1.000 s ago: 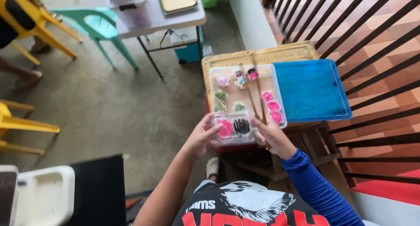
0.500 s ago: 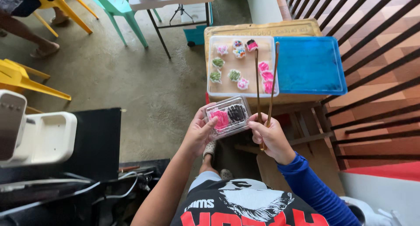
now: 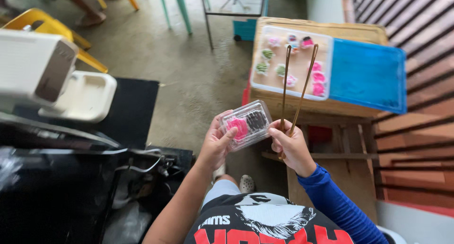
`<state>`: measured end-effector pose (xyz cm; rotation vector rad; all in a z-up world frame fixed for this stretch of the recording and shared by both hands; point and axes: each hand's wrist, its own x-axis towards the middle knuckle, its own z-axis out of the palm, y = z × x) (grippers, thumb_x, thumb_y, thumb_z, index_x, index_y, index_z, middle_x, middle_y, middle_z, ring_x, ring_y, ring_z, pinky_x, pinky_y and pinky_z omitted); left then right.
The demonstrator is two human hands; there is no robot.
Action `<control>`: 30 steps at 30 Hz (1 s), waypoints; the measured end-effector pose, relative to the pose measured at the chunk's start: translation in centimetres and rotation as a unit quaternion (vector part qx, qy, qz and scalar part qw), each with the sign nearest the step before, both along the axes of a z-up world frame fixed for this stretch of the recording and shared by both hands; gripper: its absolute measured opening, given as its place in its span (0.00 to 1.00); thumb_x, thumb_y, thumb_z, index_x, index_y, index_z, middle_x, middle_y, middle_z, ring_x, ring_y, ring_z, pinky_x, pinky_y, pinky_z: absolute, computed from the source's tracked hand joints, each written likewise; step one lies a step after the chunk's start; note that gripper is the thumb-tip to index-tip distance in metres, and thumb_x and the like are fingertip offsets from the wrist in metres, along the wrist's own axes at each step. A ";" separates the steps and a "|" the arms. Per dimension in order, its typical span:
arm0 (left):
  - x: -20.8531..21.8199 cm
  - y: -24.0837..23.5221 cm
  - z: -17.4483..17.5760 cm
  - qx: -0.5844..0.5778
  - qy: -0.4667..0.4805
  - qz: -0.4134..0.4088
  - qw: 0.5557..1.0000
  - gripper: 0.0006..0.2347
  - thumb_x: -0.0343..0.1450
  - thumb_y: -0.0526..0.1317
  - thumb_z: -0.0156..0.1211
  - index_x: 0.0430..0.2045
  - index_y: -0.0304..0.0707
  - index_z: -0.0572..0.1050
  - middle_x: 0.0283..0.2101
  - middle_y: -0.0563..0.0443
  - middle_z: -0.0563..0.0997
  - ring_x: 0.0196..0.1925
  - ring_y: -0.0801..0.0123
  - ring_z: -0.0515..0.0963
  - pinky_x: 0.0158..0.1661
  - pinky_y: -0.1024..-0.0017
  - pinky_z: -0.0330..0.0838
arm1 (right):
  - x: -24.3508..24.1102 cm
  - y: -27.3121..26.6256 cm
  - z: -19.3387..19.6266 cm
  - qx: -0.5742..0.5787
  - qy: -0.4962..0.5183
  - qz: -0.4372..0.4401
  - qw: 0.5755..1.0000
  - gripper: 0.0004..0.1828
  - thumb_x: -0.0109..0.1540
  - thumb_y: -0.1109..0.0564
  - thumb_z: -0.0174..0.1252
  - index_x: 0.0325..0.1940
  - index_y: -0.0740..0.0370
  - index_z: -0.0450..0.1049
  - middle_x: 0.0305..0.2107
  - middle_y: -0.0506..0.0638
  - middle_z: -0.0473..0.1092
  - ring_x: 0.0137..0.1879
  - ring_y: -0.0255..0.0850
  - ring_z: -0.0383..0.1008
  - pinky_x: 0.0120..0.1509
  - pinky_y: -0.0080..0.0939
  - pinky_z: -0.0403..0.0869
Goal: The person uses chopsticks to transfer colorful, flower-shaped sweets from a blue tray into a clear plastic container. After filling the container, they close the lid and place the container into a white plastic bag.
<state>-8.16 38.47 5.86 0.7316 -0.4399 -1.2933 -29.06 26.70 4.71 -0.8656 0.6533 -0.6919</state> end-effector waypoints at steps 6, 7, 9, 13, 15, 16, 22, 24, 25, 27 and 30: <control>2.8 4.1 1.0 0.035 -0.016 0.084 0.996 0.24 0.73 0.34 0.60 0.64 0.41 0.61 0.55 0.47 0.78 0.55 0.68 0.79 0.53 0.62 0.78 | 5.2 1.3 1.2 -0.030 0.049 0.063 0.996 0.07 0.64 0.58 0.62 0.42 0.65 0.75 0.20 0.42 0.68 0.21 0.26 0.60 0.24 0.29 0.60; 3.2 4.7 1.2 0.032 -0.022 0.100 0.994 0.24 0.73 0.34 0.60 0.64 0.41 0.61 0.55 0.47 0.78 0.55 0.69 0.79 0.53 0.63 0.78 | 6.3 1.4 1.3 -0.039 0.057 0.069 0.995 0.07 0.64 0.58 0.62 0.42 0.65 0.76 0.20 0.42 0.68 0.21 0.26 0.61 0.24 0.30 0.61; 4.2 6.5 1.3 0.031 -0.021 0.124 0.992 0.24 0.73 0.34 0.61 0.64 0.42 0.60 0.55 0.48 0.78 0.55 0.70 0.79 0.54 0.64 0.78 | 8.3 2.3 1.2 -0.055 0.059 0.082 0.993 0.07 0.64 0.58 0.62 0.42 0.65 0.76 0.21 0.42 0.69 0.21 0.26 0.61 0.24 0.30 0.62; 6.4 10.7 1.3 0.038 -0.034 0.192 0.980 0.25 0.73 0.35 0.62 0.65 0.42 0.61 0.54 0.47 0.79 0.54 0.70 0.79 0.53 0.66 0.78 | 13.0 4.7 0.9 -0.092 0.040 0.119 0.988 0.05 0.65 0.59 0.62 0.42 0.64 0.75 0.23 0.41 0.69 0.22 0.26 0.61 0.25 0.29 0.62; 7.5 13.3 1.4 0.034 -0.039 0.228 0.972 0.24 0.73 0.35 0.62 0.65 0.41 0.62 0.54 0.48 0.79 0.54 0.70 0.79 0.54 0.66 0.78 | 15.2 6.3 0.9 -0.102 0.029 0.150 0.983 0.05 0.65 0.60 0.62 0.41 0.63 0.74 0.23 0.42 0.69 0.22 0.26 0.62 0.26 0.29 0.63; 8.0 14.7 1.4 0.032 -0.041 0.246 0.968 0.24 0.73 0.35 0.62 0.65 0.41 0.62 0.54 0.48 0.79 0.54 0.70 0.79 0.54 0.65 0.78 | 16.4 7.2 1.0 -0.101 0.022 0.170 0.980 0.05 0.65 0.60 0.62 0.41 0.63 0.74 0.23 0.42 0.68 0.22 0.27 0.62 0.27 0.29 0.64; 10.4 23.7 2.0 0.046 -0.010 0.339 0.940 0.23 0.73 0.35 0.61 0.63 0.43 0.63 0.54 0.49 0.78 0.53 0.69 0.80 0.51 0.64 0.80 | 23.1 14.1 1.9 -0.107 0.013 0.276 0.955 0.05 0.65 0.61 0.60 0.41 0.63 0.71 0.26 0.47 0.73 0.23 0.27 0.63 0.26 0.29 0.63; 10.9 26.9 2.0 0.045 -0.004 0.369 0.928 0.23 0.73 0.35 0.61 0.63 0.44 0.63 0.55 0.49 0.78 0.54 0.69 0.80 0.51 0.64 0.80 | 25.2 16.7 1.8 -0.107 0.012 0.308 0.945 0.06 0.64 0.61 0.60 0.42 0.63 0.70 0.27 0.47 0.74 0.23 0.27 0.63 0.26 0.29 0.63; 11.0 28.4 1.9 0.044 0.000 0.384 0.922 0.23 0.73 0.35 0.60 0.63 0.45 0.62 0.55 0.49 0.77 0.54 0.69 0.80 0.52 0.64 0.80 | 26.1 18.2 1.7 -0.104 0.019 0.323 0.940 0.06 0.64 0.61 0.61 0.41 0.63 0.70 0.26 0.48 0.74 0.23 0.27 0.63 0.26 0.29 0.62; 11.1 31.6 1.6 0.046 -0.005 0.421 0.906 0.22 0.73 0.35 0.61 0.63 0.44 0.63 0.55 0.48 0.77 0.54 0.68 0.80 0.52 0.63 0.80 | 27.9 21.0 1.3 -0.098 0.022 0.359 0.928 0.06 0.63 0.61 0.60 0.42 0.62 0.70 0.26 0.48 0.75 0.22 0.28 0.62 0.25 0.29 0.62; 10.6 36.5 0.8 0.053 -0.006 0.482 0.874 0.23 0.73 0.35 0.60 0.64 0.44 0.63 0.55 0.47 0.77 0.55 0.68 0.80 0.52 0.62 0.81 | 30.2 25.8 0.3 -0.093 0.023 0.423 0.901 0.06 0.63 0.61 0.60 0.42 0.62 0.70 0.27 0.47 0.74 0.23 0.27 0.63 0.26 0.29 0.63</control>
